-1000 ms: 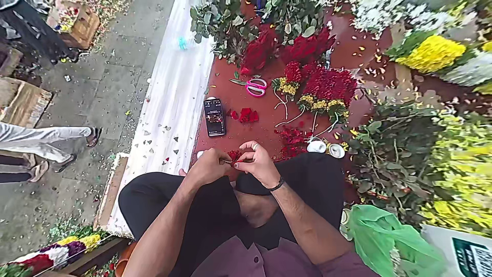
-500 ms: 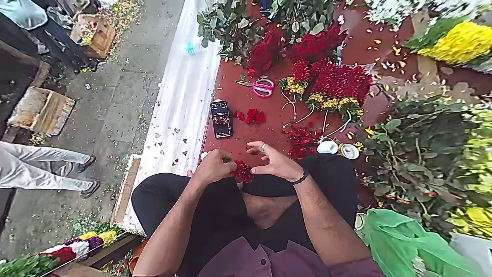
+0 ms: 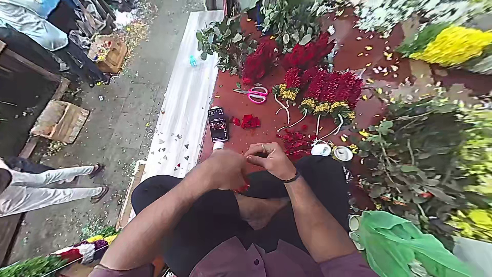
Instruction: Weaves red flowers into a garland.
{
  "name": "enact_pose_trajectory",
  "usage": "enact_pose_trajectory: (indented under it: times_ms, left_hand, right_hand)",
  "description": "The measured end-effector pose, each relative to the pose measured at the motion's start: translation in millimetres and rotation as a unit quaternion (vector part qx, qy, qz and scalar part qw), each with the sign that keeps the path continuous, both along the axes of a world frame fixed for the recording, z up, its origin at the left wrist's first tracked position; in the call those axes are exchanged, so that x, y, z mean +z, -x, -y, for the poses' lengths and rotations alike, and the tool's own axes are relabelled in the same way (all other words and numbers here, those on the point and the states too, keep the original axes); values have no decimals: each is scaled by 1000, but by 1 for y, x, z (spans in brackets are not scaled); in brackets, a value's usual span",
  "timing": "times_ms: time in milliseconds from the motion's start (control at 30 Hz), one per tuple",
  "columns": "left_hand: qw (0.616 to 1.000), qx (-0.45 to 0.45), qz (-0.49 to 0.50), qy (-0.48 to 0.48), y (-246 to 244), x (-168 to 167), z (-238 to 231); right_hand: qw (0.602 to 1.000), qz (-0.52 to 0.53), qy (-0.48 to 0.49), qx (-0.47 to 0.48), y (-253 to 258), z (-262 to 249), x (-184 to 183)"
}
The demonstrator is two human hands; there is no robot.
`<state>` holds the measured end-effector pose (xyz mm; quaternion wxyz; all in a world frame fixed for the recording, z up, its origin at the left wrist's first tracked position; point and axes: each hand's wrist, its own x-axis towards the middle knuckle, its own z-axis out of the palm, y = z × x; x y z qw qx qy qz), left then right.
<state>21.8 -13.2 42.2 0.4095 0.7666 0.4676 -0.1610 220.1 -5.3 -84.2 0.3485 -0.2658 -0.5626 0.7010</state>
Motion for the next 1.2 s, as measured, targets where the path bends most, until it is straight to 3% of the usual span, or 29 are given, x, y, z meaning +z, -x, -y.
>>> enact_pose_trajectory:
  times_ms: [67, 133, 167, 233, 300, 400, 500, 600, 700, 767, 833, 900, 967, 1067, 1200]
  left_hand:
    - [986, 16, 160, -54, -12, 5, -8]
    - [964, 77, 227, -119, -21, 3, -19]
    - [955, 108, 230, -153, -22, -2, -25]
    - [938, 170, 205, -220, -21, -15, -32]
    - [931, 208, 152, -258, -12, -32, -35]
    - [951, 240, 88, -175, 17, -49, -29]
    - [962, 250, 102, -29, 49, -63, -12]
    - [948, 281, 133, 67, 70, -76, 8]
    - [935, 331, 108, 68, 78, -83, 21]
    - [933, 347, 86, 50, 80, -87, 26]
    - [933, 351, 74, 35, 81, -90, 30]
    - [937, 342, 65, 34, 80, -90, 30]
    - [943, 326, 55, 39, 79, -92, 28]
    - [950, 305, 44, 46, 77, -96, 28]
    - [959, 275, 41, 48, 69, -97, 32]
  right_hand:
    - [990, 27, 133, -23, -2, -3, 20]
    - [956, 125, 264, -37, 1, 1, 74]
    - [963, 60, 260, -35, 1, 9, 61]
    - [978, -110, 170, 43, -1, 14, -3]
    - [983, -138, 97, 76, -6, 8, -19]
    - [992, -98, 69, 35, -15, 1, -13]
    - [997, -24, 67, -10, -19, -6, -15]
    - [997, 33, 51, 44, -20, -6, -19]
    - [984, 68, 60, 154, -17, -5, -21]
    - [970, 148, 83, 175, -19, -17, -28]
    - [951, 286, 81, 89, -20, -38, -48]
    - [903, 425, 52, -43, -16, -66, -75]
    - [850, 513, 27, -115, -13, -98, -108]
    - [820, 555, -14, -141, 2, -130, -144]
    - [826, 546, -69, -123, 45, -144, -155]
